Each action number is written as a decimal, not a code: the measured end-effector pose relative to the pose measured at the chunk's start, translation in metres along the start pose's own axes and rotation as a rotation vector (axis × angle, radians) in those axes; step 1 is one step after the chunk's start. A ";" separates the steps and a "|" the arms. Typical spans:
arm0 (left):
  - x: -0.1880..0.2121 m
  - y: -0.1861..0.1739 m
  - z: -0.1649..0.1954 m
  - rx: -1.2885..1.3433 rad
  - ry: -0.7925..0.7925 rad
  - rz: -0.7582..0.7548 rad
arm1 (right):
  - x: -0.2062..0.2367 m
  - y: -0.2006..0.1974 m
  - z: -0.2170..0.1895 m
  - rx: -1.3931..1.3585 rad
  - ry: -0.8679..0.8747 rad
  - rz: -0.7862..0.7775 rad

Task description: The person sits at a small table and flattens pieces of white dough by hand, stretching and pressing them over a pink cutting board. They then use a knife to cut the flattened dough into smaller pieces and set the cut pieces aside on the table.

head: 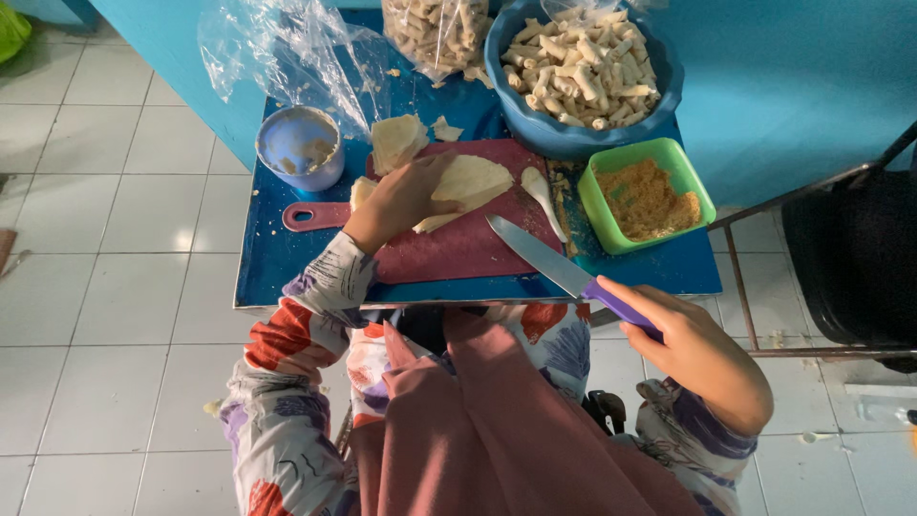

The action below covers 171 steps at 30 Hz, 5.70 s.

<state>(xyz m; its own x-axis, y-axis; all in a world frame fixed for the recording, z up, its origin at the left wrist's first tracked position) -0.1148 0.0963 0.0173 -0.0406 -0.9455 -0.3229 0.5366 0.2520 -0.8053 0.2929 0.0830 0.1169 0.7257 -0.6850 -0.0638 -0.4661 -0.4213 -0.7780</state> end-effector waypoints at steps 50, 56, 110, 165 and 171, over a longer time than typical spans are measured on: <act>0.048 -0.030 0.030 -0.150 0.176 0.157 | 0.004 -0.009 -0.033 0.073 0.074 0.218; 0.049 -0.017 0.037 -0.354 0.206 0.324 | -0.029 0.022 -0.050 0.128 -0.089 0.492; 0.041 0.039 0.055 -0.126 0.052 0.397 | -0.051 0.090 0.031 0.272 -0.169 0.528; -0.027 0.046 0.034 -0.241 -0.032 0.485 | 0.012 0.067 0.007 -1.064 0.454 0.179; -0.028 0.047 0.016 -0.049 -0.037 0.537 | 0.009 0.080 0.007 -1.104 0.444 0.166</act>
<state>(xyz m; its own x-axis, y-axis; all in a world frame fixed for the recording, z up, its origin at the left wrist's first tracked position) -0.0746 0.1312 -0.0033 0.2589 -0.6878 -0.6782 0.4334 0.7102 -0.5548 0.2657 0.0473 0.0496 0.4792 -0.8327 0.2773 -0.8770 -0.4420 0.1884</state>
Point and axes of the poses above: each hand's wrist, its own x-axis away from the middle knuckle, its own y-axis out of the palm, z = x × y, the point moved 1 cm from there along -x, towards the middle knuckle, and after that the axes turned 5 degrees about z, right-handed, at the moved point
